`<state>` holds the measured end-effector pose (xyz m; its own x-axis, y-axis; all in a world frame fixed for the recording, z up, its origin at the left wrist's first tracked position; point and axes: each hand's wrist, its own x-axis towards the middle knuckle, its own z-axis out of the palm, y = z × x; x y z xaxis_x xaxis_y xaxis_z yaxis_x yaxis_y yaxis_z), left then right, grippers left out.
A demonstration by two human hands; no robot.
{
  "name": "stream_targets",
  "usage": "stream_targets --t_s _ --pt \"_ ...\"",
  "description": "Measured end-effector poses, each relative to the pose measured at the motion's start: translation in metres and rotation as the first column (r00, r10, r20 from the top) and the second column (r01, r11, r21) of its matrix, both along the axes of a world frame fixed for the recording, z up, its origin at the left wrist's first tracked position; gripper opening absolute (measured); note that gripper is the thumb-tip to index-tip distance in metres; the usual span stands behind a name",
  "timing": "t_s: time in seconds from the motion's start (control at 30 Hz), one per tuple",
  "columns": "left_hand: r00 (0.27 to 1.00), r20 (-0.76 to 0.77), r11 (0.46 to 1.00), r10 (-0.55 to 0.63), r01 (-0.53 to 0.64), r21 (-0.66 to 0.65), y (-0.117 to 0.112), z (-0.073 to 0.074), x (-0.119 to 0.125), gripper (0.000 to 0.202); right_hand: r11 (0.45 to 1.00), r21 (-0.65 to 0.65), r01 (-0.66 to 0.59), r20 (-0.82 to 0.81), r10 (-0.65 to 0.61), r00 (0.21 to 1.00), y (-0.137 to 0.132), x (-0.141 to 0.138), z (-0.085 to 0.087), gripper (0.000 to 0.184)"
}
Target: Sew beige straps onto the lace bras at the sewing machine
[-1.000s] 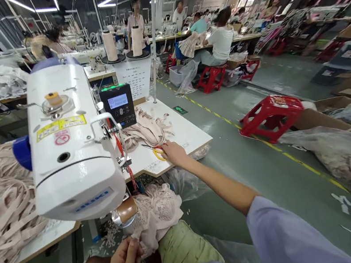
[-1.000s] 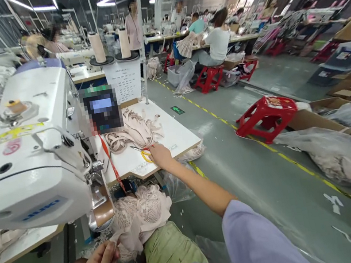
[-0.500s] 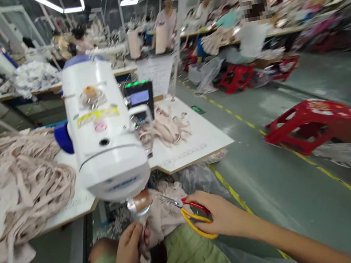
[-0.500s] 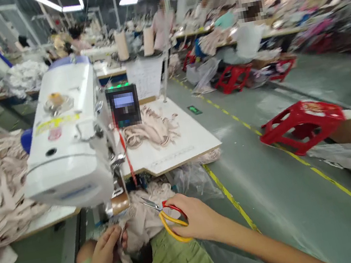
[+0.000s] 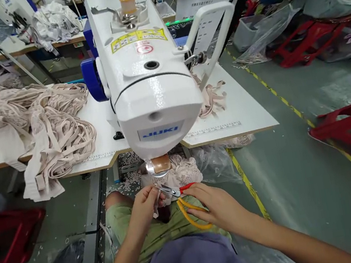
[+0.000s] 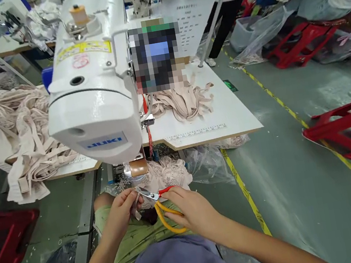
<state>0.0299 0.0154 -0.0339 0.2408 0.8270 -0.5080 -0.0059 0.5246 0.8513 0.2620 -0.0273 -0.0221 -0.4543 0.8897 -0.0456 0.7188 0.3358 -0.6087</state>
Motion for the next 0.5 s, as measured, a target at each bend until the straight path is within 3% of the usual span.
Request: stream_targets --t_s 0.13,0.23,0.37,0.5 --pt "1.000 -0.021 1.000 0.005 -0.004 0.016 0.000 0.005 -0.001 0.024 0.996 -0.086 -0.020 -0.023 0.018 1.000 0.001 0.003 -0.002 0.033" --pt "1.000 0.019 1.000 0.018 -0.018 0.005 0.000 0.007 -0.003 0.021 0.988 -0.152 0.033 -0.050 -0.041 0.998 -0.004 0.010 -0.002 0.032" --pt "0.993 0.109 0.998 0.051 -0.047 -0.038 -0.001 0.006 -0.006 0.030 0.959 -0.244 0.144 -0.081 -0.169 0.982 -0.013 0.013 0.001 0.033" --pt "0.985 0.137 0.994 0.100 -0.093 -0.052 -0.001 0.002 -0.006 0.039 0.950 -0.280 0.141 -0.131 -0.183 0.974 -0.018 0.004 0.004 0.044"
